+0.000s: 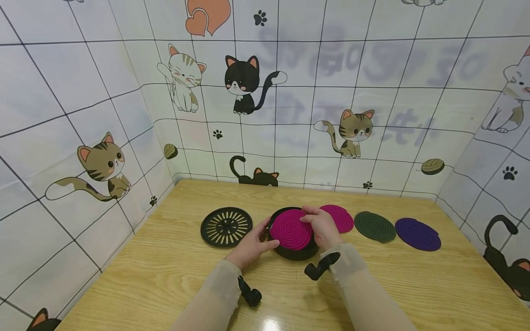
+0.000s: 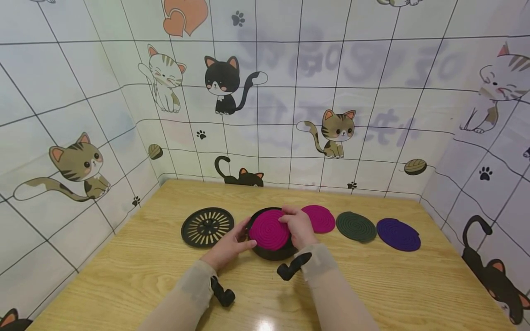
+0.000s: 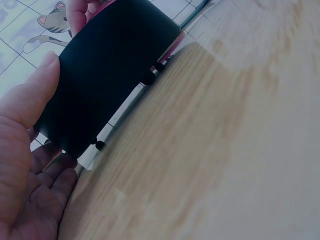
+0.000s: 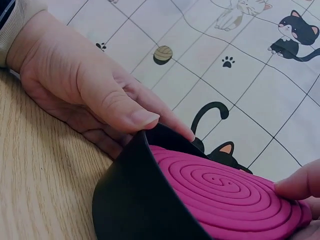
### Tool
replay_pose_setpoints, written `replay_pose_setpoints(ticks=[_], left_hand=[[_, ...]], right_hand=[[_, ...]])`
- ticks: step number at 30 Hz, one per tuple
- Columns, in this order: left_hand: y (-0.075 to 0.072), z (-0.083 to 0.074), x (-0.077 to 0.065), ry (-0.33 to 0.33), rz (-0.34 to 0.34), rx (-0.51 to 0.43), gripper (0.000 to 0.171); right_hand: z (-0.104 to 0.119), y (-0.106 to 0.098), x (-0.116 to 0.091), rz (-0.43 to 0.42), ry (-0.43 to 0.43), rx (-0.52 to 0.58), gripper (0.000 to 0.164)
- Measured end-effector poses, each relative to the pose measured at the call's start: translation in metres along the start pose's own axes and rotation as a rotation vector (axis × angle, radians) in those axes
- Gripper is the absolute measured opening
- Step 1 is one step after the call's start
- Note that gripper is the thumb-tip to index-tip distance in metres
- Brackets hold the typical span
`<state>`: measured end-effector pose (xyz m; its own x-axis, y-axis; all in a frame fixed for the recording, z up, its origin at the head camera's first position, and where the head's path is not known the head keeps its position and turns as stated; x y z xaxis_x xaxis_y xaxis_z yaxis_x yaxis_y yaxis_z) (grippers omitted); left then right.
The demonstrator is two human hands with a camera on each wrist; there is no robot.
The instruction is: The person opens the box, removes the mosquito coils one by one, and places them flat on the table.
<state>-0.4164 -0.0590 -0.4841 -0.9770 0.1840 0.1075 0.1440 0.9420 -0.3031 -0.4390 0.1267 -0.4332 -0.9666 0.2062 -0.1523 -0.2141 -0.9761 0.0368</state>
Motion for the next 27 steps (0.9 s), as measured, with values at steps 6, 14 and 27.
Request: replay_pose_setpoints(ticks=[6, 14, 27], left_hand=[[-0.0003, -0.0003, -0.0002, -0.004, 0.001, -0.005, 0.089], [0.0, -0.001, -0.0008, -0.008, -0.001, 0.001, 0.089], [0.0006, -0.0025, -0.0019, -0.019, 0.002, -0.023, 0.09]], right_hand=[[0.0007, -0.0013, -0.0002, 0.013, 0.004, -0.021, 0.048], [-0.0014, 0.0015, -0.0023, 0.075, 0.051, -0.037, 0.052], [-0.0014, 0.0037, -0.0044, 0.117, 0.05, -0.066, 0.054]])
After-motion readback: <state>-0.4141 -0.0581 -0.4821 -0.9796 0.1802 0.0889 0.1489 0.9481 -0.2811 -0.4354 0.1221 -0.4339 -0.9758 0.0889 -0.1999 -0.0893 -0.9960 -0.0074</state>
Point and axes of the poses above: each hand's wrist, its own x-axis towards the middle knuckle, its own y-axis out of the palm, z = x × y, the point moved 10 cm from there along x, towards the middle knuckle, and after that the axes turned 12 degrees about -z, right-handed, at the moved point
